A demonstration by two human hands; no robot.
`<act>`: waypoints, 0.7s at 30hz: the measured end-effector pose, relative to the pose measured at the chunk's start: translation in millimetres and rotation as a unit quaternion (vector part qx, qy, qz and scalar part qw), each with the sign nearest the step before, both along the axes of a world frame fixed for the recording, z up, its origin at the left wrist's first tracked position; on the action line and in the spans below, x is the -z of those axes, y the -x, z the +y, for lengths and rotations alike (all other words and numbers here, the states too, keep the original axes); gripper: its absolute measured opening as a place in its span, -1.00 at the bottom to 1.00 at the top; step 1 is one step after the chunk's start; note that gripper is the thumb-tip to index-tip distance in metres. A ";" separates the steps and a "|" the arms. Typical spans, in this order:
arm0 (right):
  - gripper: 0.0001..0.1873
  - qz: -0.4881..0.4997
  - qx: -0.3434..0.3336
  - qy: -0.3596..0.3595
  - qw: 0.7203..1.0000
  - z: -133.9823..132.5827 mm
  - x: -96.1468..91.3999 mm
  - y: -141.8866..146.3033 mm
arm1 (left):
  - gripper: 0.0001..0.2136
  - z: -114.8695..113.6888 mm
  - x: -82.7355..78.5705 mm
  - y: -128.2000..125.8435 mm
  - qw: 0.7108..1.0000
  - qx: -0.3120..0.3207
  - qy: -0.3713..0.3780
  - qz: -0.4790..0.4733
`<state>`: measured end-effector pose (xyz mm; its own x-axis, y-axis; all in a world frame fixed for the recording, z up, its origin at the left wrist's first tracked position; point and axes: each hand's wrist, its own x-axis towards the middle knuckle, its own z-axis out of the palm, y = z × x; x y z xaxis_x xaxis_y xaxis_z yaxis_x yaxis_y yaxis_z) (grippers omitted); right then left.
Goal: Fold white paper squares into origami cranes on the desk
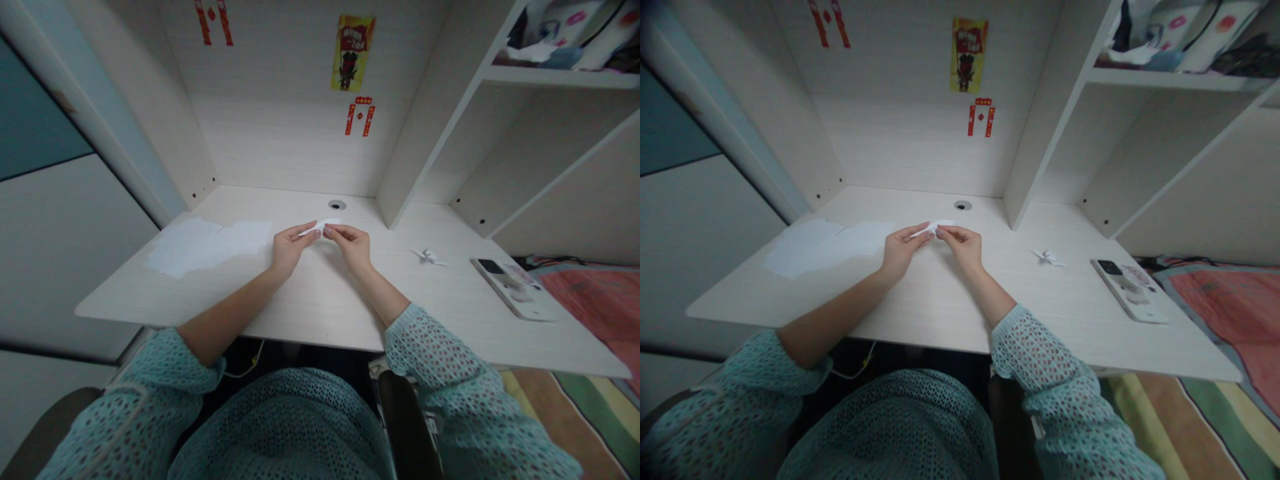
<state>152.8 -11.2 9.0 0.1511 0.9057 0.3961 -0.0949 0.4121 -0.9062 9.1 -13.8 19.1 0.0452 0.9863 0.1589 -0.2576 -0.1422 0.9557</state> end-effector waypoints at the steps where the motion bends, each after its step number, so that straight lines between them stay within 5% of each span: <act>1: -0.71 0.003 0.001 -0.002 1.000 -0.4 -0.3 0.3 | -0.55 -0.1 0.0 0.0 1.000 -0.002 -0.001 0.000; 13: -0.67 0.031 0.008 -0.012 0.999 2.3 3.9 3.2 | -0.58 3.7 5.0 -0.5 1.000 -0.001 0.010 0.000; 21: -0.43 0.050 0.022 -0.020 0.998 7.2 8.1 6.2 | -0.51 6.7 10.0 -1.0 1.000 0.021 0.019 -0.001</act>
